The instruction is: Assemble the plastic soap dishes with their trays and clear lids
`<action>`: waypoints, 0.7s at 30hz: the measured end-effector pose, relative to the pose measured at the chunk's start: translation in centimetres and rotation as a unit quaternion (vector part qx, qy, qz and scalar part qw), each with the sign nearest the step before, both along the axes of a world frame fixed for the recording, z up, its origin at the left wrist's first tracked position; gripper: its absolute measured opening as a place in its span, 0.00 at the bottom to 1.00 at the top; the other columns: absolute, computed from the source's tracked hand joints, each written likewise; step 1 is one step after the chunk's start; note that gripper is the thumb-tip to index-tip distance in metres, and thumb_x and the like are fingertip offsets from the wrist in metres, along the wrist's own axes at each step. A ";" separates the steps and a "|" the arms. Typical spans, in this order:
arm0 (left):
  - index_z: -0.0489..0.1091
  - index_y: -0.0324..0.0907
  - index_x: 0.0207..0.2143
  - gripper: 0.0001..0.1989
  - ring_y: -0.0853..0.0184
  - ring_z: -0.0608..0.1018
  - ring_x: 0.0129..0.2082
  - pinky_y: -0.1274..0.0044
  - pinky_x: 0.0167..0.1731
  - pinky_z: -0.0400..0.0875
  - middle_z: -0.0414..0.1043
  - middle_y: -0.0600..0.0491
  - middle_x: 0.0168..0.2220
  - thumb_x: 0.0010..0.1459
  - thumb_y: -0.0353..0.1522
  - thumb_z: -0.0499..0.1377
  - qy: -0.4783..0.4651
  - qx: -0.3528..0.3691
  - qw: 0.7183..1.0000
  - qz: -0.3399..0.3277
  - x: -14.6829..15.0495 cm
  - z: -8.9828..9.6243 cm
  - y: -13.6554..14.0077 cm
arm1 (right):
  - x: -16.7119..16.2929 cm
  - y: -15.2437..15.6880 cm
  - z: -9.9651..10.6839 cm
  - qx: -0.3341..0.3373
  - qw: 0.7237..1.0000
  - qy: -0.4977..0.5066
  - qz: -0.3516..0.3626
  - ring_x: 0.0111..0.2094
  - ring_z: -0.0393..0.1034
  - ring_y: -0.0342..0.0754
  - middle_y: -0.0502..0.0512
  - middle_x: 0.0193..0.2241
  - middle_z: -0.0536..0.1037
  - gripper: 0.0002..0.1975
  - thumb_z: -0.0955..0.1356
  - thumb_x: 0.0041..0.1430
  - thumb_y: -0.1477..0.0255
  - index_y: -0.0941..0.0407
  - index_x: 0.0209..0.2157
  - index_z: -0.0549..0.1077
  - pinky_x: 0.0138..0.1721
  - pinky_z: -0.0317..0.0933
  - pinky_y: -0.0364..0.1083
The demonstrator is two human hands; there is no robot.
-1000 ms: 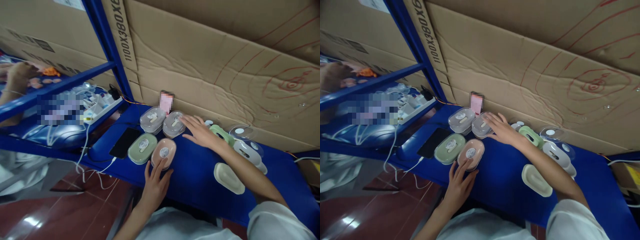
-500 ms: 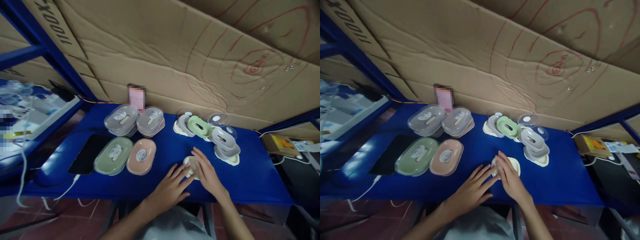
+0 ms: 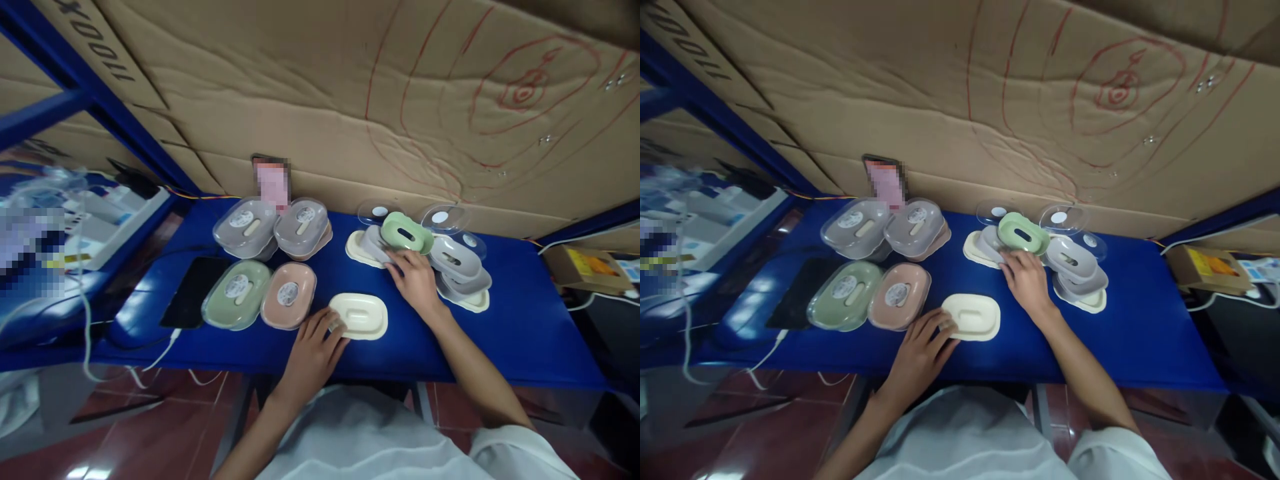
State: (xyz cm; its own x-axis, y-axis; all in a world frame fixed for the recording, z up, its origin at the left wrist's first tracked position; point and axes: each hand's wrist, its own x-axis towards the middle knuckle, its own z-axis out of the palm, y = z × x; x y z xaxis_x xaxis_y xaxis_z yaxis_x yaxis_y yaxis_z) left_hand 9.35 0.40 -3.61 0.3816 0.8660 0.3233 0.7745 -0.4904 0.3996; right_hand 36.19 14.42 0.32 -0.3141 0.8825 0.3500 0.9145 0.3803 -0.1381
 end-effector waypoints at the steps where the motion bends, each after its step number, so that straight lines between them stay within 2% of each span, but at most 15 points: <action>1: 0.76 0.44 0.52 0.10 0.51 0.75 0.63 0.57 0.60 0.74 0.76 0.44 0.57 0.71 0.33 0.60 -0.002 0.004 1.000 0.003 0.2 0.1 0.2 | 0.5 -0.6 0.2 -0.001 1.000 0.003 0.003 0.47 0.76 0.59 0.63 0.44 0.82 0.19 0.63 0.76 0.63 0.54 0.56 0.80 0.51 0.69 0.57; 5: 0.69 0.44 0.64 0.21 0.52 0.77 0.61 0.59 0.57 0.78 0.74 0.41 0.60 0.71 0.33 0.61 -0.020 0.030 0.999 0.014 0.8 -0.1 1.4 | 1.5 -4.2 0.1 -0.027 0.998 0.033 0.051 0.57 0.74 0.60 0.60 0.52 0.81 0.17 0.65 0.74 0.63 0.48 0.59 0.77 0.58 0.66 0.60; 8: 0.61 0.46 0.71 0.30 0.50 0.73 0.66 0.59 0.60 0.76 0.63 0.37 0.70 0.70 0.33 0.63 -0.040 0.051 0.998 0.023 1.0 -0.3 1.8 | 1.2 -7.7 -1.0 -0.060 0.989 0.055 0.123 0.62 0.72 0.57 0.58 0.58 0.80 0.17 0.66 0.74 0.68 0.48 0.60 0.75 0.65 0.60 0.62; 10: 0.61 0.48 0.71 0.31 0.48 0.68 0.70 0.57 0.63 0.73 0.57 0.38 0.73 0.69 0.31 0.63 -0.038 0.055 0.998 0.013 0.9 -0.2 1.9 | 0.6 -9.5 -1.8 -0.075 0.983 0.046 0.161 0.63 0.72 0.55 0.57 0.60 0.80 0.17 0.66 0.74 0.72 0.49 0.61 0.74 0.67 0.58 0.62; 12: 0.65 0.49 0.69 0.28 0.48 0.67 0.71 0.56 0.65 0.72 0.59 0.41 0.73 0.69 0.29 0.62 -0.027 0.056 0.998 -0.005 0.8 -0.1 1.9 | -0.1 -10.8 -2.4 -0.078 0.979 0.028 0.188 0.62 0.73 0.54 0.56 0.59 0.80 0.19 0.65 0.74 0.75 0.49 0.62 0.74 0.68 0.57 0.61; 16: 0.70 0.46 0.64 0.21 0.52 0.69 0.70 0.58 0.64 0.74 0.69 0.44 0.68 0.71 0.29 0.60 -0.015 0.043 0.998 -0.036 0.6 0.3 2.0 | -1.1 -11.3 -2.4 -0.062 0.975 -0.008 0.214 0.61 0.74 0.54 0.56 0.59 0.81 0.19 0.66 0.73 0.77 0.50 0.61 0.75 0.65 0.60 0.59; 19: 0.70 0.44 0.64 0.20 0.52 0.68 0.71 0.57 0.64 0.74 0.70 0.44 0.68 0.72 0.29 0.59 -0.013 0.035 0.999 -0.039 0.6 0.3 1.9 | -0.5 -9.9 -1.1 -0.056 0.972 -0.009 0.228 0.61 0.74 0.54 0.56 0.58 0.81 0.18 0.66 0.74 0.72 0.49 0.61 0.75 0.65 0.60 0.59; 21: 0.70 0.43 0.63 0.19 0.51 0.67 0.72 0.57 0.65 0.74 0.68 0.43 0.69 0.72 0.29 0.59 -0.013 0.031 0.999 -0.036 0.6 0.2 1.8 | 0.7 -7.9 0.2 -0.050 0.979 -0.004 0.197 0.63 0.72 0.57 0.57 0.60 0.80 0.19 0.65 0.74 0.66 0.48 0.63 0.74 0.65 0.59 0.61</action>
State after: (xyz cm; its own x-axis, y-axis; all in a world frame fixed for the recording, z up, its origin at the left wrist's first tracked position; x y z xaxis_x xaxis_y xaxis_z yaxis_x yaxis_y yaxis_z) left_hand 9.99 2.17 -3.38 0.4332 0.8147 0.3854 0.7263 -0.5688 0.3860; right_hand 36.87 6.51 0.56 -0.6398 0.7217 0.2643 0.7001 0.6891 -0.1870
